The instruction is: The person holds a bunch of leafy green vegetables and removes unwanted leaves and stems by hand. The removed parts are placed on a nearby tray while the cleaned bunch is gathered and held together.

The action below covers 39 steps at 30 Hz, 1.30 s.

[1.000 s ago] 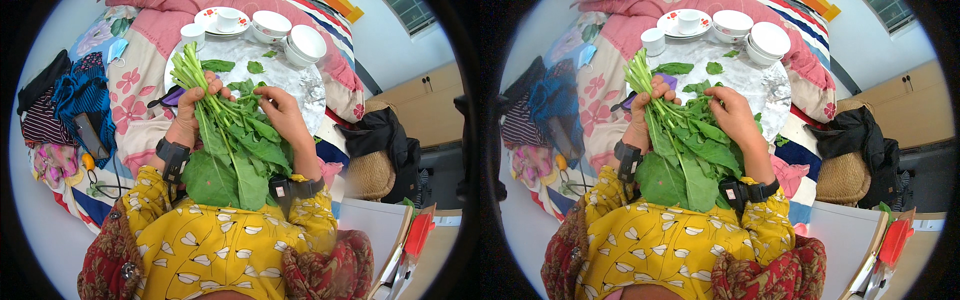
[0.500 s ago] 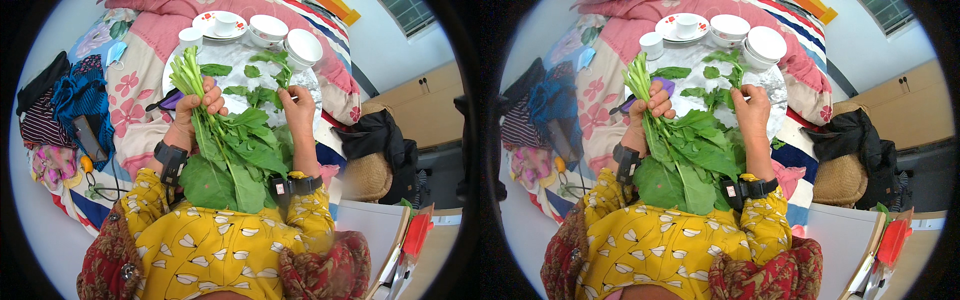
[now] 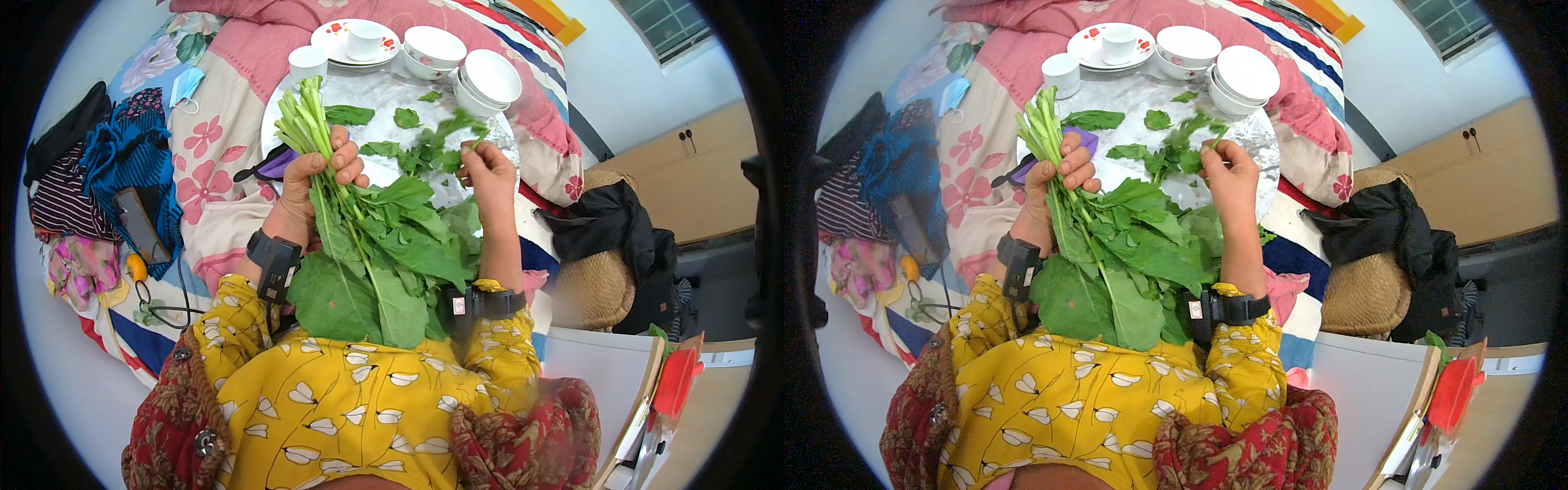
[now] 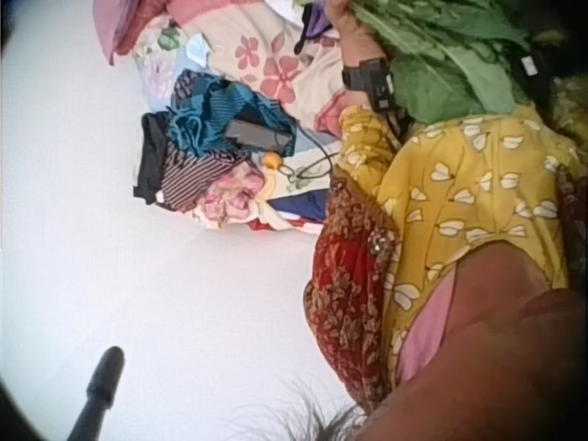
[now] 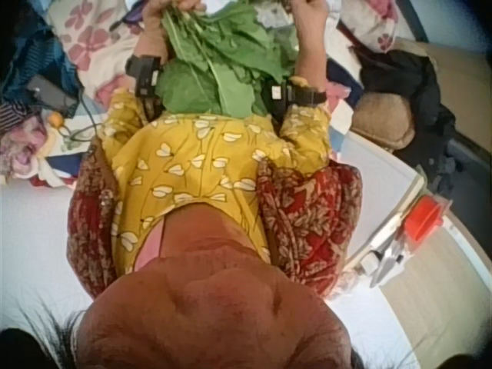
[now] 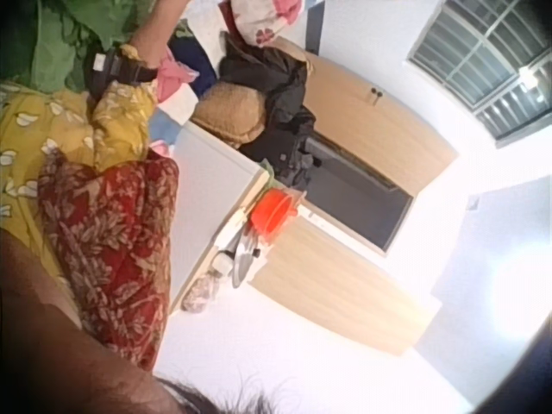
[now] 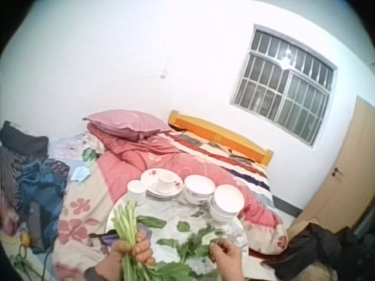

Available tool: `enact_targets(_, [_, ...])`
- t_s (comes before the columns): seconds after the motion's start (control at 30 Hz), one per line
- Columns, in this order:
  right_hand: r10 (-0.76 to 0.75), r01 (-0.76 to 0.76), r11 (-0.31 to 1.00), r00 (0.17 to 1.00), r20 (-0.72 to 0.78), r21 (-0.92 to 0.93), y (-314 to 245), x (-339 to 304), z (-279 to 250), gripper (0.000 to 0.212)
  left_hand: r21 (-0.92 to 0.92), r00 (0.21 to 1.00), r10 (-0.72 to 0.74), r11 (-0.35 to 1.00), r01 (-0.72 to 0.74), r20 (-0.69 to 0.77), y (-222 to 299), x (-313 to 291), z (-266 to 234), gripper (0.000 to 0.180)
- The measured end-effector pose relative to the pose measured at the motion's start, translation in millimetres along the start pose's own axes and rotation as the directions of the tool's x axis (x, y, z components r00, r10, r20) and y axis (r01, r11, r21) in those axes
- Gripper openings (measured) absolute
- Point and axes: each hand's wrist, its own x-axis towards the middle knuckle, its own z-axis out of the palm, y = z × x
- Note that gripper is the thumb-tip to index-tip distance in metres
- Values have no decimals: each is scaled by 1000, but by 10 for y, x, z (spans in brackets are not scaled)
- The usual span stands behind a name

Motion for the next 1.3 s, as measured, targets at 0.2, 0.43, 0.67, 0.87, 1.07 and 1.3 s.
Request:
enact_targets(0.2, [-75,76,995,997,-17,63,-77,-34,22,15,16,1000,3,1000,-2,-28,4,-13,0,35])
enact_targets(0.43, [39,-39,866,999,11,498,-154,-21,37,18,59,996,16,998,-11,-83,3,-13,-17,43])
enact_targets(0.67, [54,-47,936,998,-11,349,-181,-32,57,14,107,991,44,994,-31,-126,12,-26,-46,50])
enact_targets(0.87, [87,-70,923,996,-27,378,-221,-29,57,12,91,995,27,996,-19,-91,14,-9,-58,53])
enact_targets(1.07, [-106,10,837,984,143,547,-413,-176,174,21,122,992,12,993,4,-127,14,-22,-21,55])
enact_targets(1.3, [-114,3,960,917,381,280,-447,-430,607,24,124,988,-13,992,32,-152,18,-6,13,54])
